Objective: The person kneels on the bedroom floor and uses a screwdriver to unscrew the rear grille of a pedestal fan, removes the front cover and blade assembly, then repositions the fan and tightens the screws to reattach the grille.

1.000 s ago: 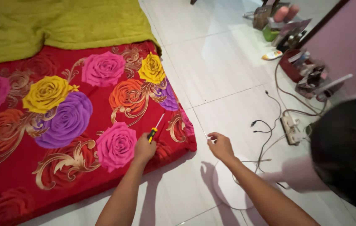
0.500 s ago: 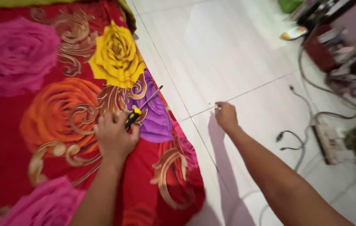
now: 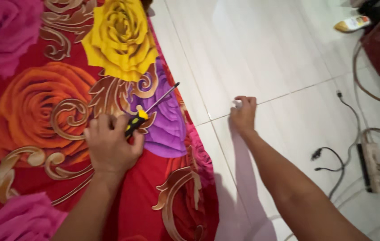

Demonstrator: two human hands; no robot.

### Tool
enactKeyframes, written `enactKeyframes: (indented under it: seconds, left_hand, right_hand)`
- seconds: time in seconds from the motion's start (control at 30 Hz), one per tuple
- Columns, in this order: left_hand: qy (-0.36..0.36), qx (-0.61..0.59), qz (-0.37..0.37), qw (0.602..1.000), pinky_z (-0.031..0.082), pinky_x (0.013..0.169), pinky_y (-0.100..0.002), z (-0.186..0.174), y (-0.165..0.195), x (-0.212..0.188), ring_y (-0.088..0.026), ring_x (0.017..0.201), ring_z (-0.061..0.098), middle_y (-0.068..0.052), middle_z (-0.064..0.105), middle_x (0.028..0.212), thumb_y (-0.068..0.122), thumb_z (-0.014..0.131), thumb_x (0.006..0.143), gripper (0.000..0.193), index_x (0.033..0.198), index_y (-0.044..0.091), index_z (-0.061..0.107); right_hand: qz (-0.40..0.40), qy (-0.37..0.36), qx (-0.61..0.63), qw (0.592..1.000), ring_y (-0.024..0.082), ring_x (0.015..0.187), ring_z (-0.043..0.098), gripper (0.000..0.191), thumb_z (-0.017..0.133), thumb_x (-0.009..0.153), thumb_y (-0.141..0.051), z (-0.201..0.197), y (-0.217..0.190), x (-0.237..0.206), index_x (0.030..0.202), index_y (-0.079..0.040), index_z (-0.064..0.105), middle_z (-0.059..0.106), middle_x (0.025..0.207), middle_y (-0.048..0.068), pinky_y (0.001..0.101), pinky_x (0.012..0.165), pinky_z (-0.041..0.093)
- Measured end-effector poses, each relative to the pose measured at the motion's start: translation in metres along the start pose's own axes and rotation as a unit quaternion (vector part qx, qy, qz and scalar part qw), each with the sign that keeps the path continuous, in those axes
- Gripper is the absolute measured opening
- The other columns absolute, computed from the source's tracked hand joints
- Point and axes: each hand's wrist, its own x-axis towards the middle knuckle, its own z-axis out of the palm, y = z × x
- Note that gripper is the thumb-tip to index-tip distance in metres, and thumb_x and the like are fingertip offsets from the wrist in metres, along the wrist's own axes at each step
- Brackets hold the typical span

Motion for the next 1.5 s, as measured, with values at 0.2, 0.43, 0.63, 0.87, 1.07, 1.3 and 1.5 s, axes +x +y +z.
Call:
enactKeyframes:
  seconds: [0.2, 0.43, 0.63, 0.87, 1.07, 1.3, 1.5]
  left_hand:
    - [0.040, -0.024, 0.030, 0.998, 0.041, 0.081, -0.049, 0.003, -0.007, -0.006, -0.032, 0.097, 0.054, -0.011, 0.054, 0.101, 0.034, 0.073, 0.083, 0.030, 0.101, 0.012, 0.065]
    - [0.092, -0.037, 0.047, 0.994, 0.044, 0.079, -0.051, 0.002, -0.007, -0.004, -0.035, 0.098, 0.057, -0.016, 0.058, 0.107, 0.031, 0.073, 0.082, 0.033, 0.106, 0.010, 0.068]
    - [0.061, -0.141, -0.078, 0.985, 0.049, 0.086, -0.054, -0.049, 0.008, -0.035, -0.044, 0.099, 0.061, -0.025, 0.060, 0.106, 0.020, 0.069, 0.088, 0.049, 0.131, -0.001, 0.061]
    - [-0.068, -0.105, -0.178, 0.976, 0.051, 0.084, -0.053, -0.139, -0.008, -0.160, -0.043, 0.099, 0.062, -0.023, 0.062, 0.105, 0.024, 0.071, 0.087, 0.037, 0.116, 0.003, 0.061]
    - [-0.065, -0.066, -0.190, 0.977, 0.048, 0.087, -0.054, -0.200, 0.008, -0.158, -0.044, 0.104, 0.058, -0.027, 0.059, 0.109, 0.035, 0.079, 0.077, 0.059, 0.119, 0.000, 0.056]
    - [-0.149, -0.133, 0.044, 0.979, 0.048, 0.094, -0.056, -0.293, 0.172, -0.130, -0.036, 0.110, 0.063, -0.016, 0.068, 0.114, 0.034, 0.068, 0.091, 0.040, 0.124, 0.012, 0.063]
    - [-0.014, -0.404, 0.225, 0.887, 0.049, 0.094, -0.054, -0.438, 0.389, -0.105, -0.036, 0.110, 0.061, -0.015, 0.065, 0.114, 0.041, 0.076, 0.079, 0.062, 0.131, 0.013, 0.057]
  right_hand:
    - [0.094, -0.075, 0.018, 0.993, 0.025, 0.082, 0.074, 0.012, 0.073, 0.088, -0.005, -0.009, -0.007, -0.006, 0.096, 0.000, 0.080, 0.077, 0.091, 0.018, 0.0352, 0.079, 0.059]
    - [0.094, 0.019, 0.345, 0.934, 0.010, 0.081, 0.072, 0.020, 0.079, 0.087, -0.014, -0.083, -0.194, -0.077, 0.102, -0.001, 0.075, 0.077, 0.090, 0.004, 0.0242, 0.073, 0.056]
    - [0.012, -0.185, 0.282, 0.941, 0.017, 0.080, 0.074, 0.013, 0.079, 0.084, -0.011, -0.153, -0.346, -0.219, 0.095, -0.006, 0.075, 0.074, 0.090, 0.007, 0.0323, 0.072, 0.060]
    - [-0.034, -0.137, 0.193, 0.971, 0.024, 0.094, 0.072, 0.039, 0.083, 0.079, -0.016, -0.177, -0.349, -0.250, 0.115, -0.008, 0.072, 0.073, 0.101, 0.011, 0.0352, 0.083, 0.058]
    - [-0.098, -0.117, 0.151, 0.977, 0.025, 0.106, 0.071, 0.046, 0.082, 0.082, -0.022, -0.283, -0.345, -0.285, 0.125, -0.009, 0.070, 0.075, 0.116, 0.010, 0.0387, 0.093, 0.055]
    - [0.014, -0.087, 0.142, 0.986, 0.013, 0.100, 0.074, 0.033, 0.076, 0.086, -0.020, -0.525, -0.333, -0.325, 0.117, -0.011, 0.072, 0.078, 0.114, 0.000, 0.0326, 0.078, 0.057]
    - [-0.138, 0.265, 0.145, 0.943, 0.011, 0.091, 0.069, 0.008, 0.067, 0.100, -0.002, -0.761, -0.318, -0.338, 0.108, -0.003, 0.070, 0.074, 0.105, 0.007, 0.0241, 0.080, 0.056]
